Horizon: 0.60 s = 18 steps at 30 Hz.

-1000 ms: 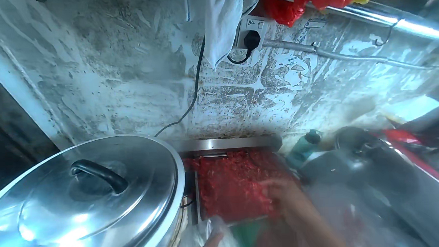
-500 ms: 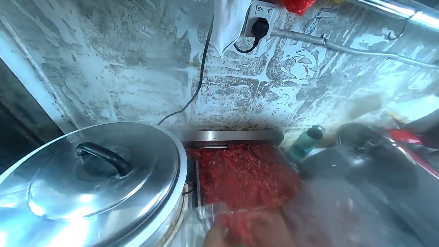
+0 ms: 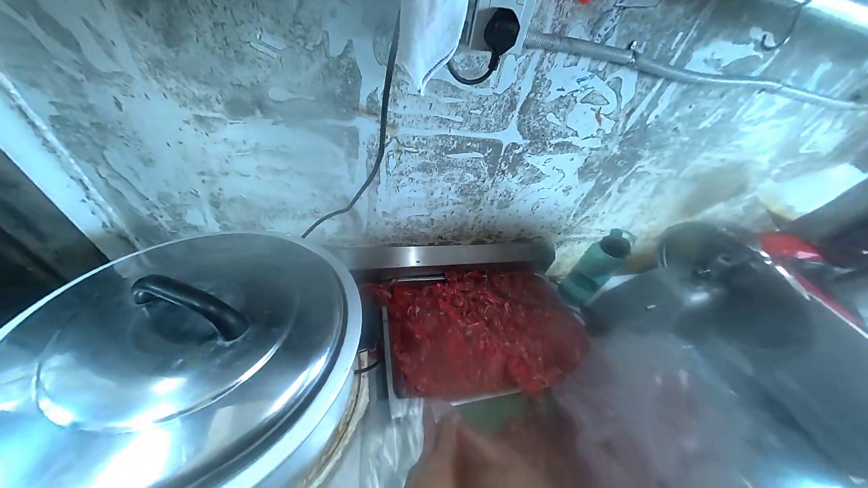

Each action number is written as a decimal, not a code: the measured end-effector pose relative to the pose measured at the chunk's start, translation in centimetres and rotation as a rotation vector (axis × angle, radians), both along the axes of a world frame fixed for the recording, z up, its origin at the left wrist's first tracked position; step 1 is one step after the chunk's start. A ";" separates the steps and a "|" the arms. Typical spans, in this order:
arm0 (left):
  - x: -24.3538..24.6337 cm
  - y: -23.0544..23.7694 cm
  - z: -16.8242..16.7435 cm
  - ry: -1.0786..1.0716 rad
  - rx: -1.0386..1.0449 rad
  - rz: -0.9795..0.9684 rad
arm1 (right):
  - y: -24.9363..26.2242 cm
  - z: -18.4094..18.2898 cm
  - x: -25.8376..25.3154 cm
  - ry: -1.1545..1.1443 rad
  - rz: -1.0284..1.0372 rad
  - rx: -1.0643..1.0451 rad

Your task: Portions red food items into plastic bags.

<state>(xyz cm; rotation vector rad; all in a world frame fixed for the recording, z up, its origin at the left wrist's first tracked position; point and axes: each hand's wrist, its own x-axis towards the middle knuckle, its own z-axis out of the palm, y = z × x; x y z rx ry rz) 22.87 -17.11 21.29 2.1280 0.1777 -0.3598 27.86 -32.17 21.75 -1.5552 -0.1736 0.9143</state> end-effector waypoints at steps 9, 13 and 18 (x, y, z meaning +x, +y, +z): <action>-1.2 1.7 0.8 -0.006 -0.238 -0.033 | -2.3 5.3 -0.3 -0.662 0.036 -0.531; -1.5 2.0 2.5 -0.016 -0.202 -0.073 | -1.9 3.4 0.4 -0.513 0.109 -0.678; -2.7 3.7 4.3 -0.103 -0.200 -0.079 | -0.3 2.7 -2.3 -0.680 -0.044 -0.605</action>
